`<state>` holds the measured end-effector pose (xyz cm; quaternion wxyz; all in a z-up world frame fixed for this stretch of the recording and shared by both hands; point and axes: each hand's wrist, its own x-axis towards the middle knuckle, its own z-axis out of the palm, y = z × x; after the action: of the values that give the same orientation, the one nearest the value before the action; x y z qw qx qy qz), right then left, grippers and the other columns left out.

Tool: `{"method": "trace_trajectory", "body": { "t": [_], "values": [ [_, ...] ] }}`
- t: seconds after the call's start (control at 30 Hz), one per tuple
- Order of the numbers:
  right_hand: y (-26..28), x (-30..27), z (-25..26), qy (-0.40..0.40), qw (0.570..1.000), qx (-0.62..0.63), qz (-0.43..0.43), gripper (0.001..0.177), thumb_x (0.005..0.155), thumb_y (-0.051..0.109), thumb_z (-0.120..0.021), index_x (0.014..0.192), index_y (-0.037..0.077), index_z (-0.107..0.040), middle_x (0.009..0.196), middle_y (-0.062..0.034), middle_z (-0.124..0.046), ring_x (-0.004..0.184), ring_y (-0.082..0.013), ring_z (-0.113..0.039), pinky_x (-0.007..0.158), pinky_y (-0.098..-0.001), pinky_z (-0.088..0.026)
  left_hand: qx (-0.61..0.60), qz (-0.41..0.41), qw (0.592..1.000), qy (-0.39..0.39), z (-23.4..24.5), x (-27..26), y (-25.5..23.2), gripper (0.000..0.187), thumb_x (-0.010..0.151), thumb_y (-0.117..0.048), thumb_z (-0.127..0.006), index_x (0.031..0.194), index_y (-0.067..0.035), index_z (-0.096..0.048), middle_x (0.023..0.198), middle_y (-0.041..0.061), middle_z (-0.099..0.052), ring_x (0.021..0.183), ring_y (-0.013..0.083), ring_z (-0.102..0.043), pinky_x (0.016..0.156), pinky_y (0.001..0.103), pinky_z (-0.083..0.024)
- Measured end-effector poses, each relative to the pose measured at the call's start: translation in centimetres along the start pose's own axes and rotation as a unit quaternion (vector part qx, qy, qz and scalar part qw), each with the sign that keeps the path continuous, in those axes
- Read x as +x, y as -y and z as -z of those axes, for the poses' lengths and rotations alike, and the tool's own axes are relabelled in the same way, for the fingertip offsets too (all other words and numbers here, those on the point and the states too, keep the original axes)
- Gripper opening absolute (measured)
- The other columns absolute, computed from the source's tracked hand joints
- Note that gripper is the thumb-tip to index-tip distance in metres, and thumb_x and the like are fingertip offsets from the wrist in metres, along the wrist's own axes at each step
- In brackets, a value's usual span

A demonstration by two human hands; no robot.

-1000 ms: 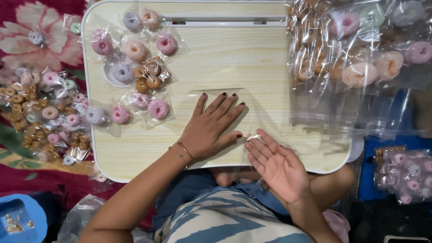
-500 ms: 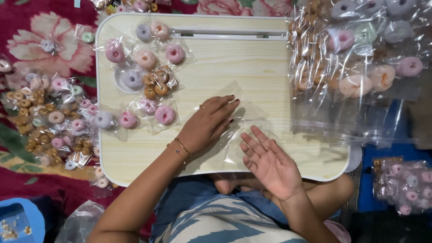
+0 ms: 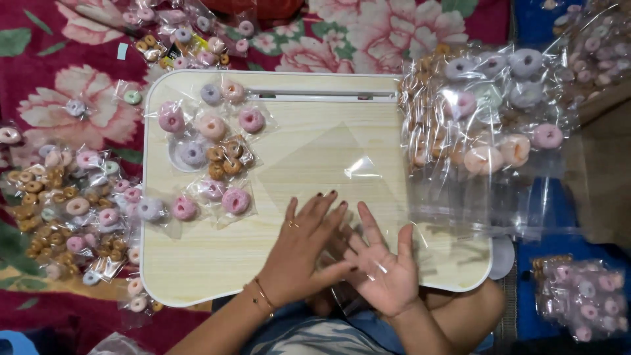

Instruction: Packaging small, individually wrapped donut-shaped snacks into larger plastic bags on a small table.

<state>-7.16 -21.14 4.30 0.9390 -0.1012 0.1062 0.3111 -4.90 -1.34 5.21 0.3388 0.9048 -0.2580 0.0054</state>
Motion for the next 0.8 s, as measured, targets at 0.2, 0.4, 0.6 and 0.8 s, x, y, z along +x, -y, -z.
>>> {"method": "trace_trajectory", "body": {
  "t": [0.2, 0.4, 0.6, 0.8],
  "values": [
    [-1.2, -0.4, 0.4, -0.02, 0.997, -0.072, -0.009, 0.062, 0.106, 0.054, -0.042, 0.16, 0.026, -0.033, 0.154, -0.0085, -0.042, 0.132, -0.0209, -0.047, 0.112, -0.0373, -0.037, 0.053, -0.008, 0.998, 0.014, -4.8, -1.9, 1.6, 0.069, 0.101, -0.052, -0.049, 0.159, -0.016, -0.035, 0.163, 0.011, -0.038, 0.147, 0.0325, -0.039, 0.115, 0.059, -0.026],
    [3.2, -7.1, -1.0, -0.083, 0.96, -0.22, -0.149, 0.052, 0.108, 0.023, -0.048, 0.153, -0.001, -0.039, 0.156, -0.0245, -0.046, 0.144, -0.0321, -0.043, 0.118, -0.0407, -0.032, 0.097, -0.054, 0.994, -0.008, -4.9, -1.7, 3.3, 0.057, 0.107, -0.052, -0.036, 0.153, -0.02, -0.045, 0.159, 0.007, -0.046, 0.144, 0.029, -0.044, 0.117, 0.053, -0.026],
    [7.3, -4.9, -9.6, -0.14, 0.578, -0.796, -0.111, 0.036, 0.082, 0.035, -0.073, 0.11, 0.024, -0.094, 0.105, 0.0031, -0.101, 0.099, -0.0092, -0.093, 0.088, -0.0255, -0.069, 0.129, -0.06, 0.99, -0.027, -5.7, -2.1, 3.5, 0.057, 0.105, -0.054, -0.041, 0.15, -0.02, -0.049, 0.16, 0.007, -0.045, 0.146, 0.0269, -0.043, 0.121, 0.054, -0.022],
    [0.6, 19.1, -11.9, 0.023, 0.413, -0.899, 0.147, 0.037, 0.101, 0.026, -0.05, 0.134, 0.02, -0.066, 0.134, -0.0076, -0.066, 0.12, -0.0274, -0.061, 0.092, -0.0427, -0.05, 0.113, -0.078, 0.989, -0.061, -4.8, -2.1, 3.2, 0.053, 0.105, -0.049, -0.047, 0.145, -0.015, -0.054, 0.15, 0.009, -0.053, 0.144, 0.0278, -0.042, 0.119, 0.055, -0.025]
  ]
}}
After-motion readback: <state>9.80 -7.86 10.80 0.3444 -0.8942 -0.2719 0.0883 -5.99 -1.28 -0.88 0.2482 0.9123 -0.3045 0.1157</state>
